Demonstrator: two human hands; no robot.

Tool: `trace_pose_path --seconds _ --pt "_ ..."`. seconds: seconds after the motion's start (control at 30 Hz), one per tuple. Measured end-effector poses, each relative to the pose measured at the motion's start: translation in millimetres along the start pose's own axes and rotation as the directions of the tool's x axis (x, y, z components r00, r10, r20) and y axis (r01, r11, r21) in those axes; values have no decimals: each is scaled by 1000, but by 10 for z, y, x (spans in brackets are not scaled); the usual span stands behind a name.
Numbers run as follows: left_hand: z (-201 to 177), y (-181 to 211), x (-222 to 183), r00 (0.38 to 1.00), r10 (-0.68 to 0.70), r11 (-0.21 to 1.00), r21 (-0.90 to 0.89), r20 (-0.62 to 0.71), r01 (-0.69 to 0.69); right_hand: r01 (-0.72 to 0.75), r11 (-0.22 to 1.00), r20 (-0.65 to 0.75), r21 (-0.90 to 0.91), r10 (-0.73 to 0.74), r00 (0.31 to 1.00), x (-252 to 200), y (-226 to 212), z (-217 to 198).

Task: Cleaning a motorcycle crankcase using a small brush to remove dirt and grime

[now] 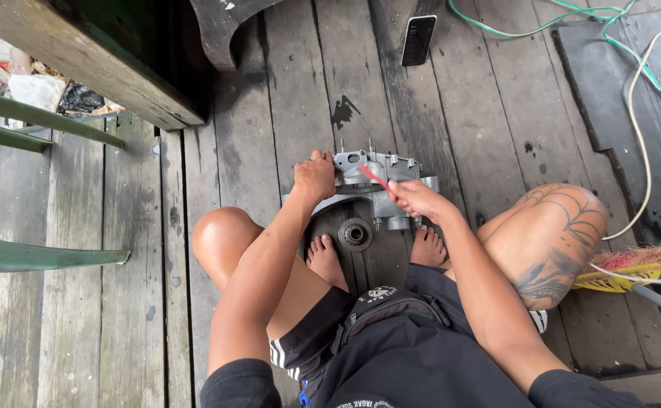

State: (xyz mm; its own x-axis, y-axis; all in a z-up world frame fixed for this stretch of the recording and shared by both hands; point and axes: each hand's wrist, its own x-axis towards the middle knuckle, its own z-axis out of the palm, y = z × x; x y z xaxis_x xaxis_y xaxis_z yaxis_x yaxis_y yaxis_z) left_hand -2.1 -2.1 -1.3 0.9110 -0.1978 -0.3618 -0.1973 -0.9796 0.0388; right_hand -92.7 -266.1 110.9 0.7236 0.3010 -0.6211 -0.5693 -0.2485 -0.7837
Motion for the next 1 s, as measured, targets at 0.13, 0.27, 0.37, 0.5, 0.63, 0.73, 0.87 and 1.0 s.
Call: trace_pose_path --seconds 0.13,0.27,0.37,0.5,0.63,0.73,0.87,1.0 --pt "-29 9 -15 1000 10 1000 12 7 -10 33 997 -124 -65 -41 991 22 4 -104" --pt "10 7 21 1000 2 1000 14 5 -2 57 963 -206 -262 -113 972 425 461 -257" --pt "-13 10 10 1000 -7 1000 14 17 7 61 966 -300 -251 -138 944 297 366 -189" --pt "-55 14 -4 999 -15 1000 24 30 14 108 985 -182 -131 -131 975 122 163 -130" --pt "-37 17 10 1000 -22 1000 15 19 21 77 911 -339 -405 -227 913 346 423 -222" --pt "-15 25 20 999 -23 1000 16 24 22 92 992 -155 -86 -105 982 240 323 -143" --pt "-79 21 -23 999 -15 1000 19 47 14 67 952 -269 -298 -151 951 224 264 -224" --pt "-47 13 17 999 -9 1000 10 43 9 67 971 -238 -229 -123 963 137 162 -186"
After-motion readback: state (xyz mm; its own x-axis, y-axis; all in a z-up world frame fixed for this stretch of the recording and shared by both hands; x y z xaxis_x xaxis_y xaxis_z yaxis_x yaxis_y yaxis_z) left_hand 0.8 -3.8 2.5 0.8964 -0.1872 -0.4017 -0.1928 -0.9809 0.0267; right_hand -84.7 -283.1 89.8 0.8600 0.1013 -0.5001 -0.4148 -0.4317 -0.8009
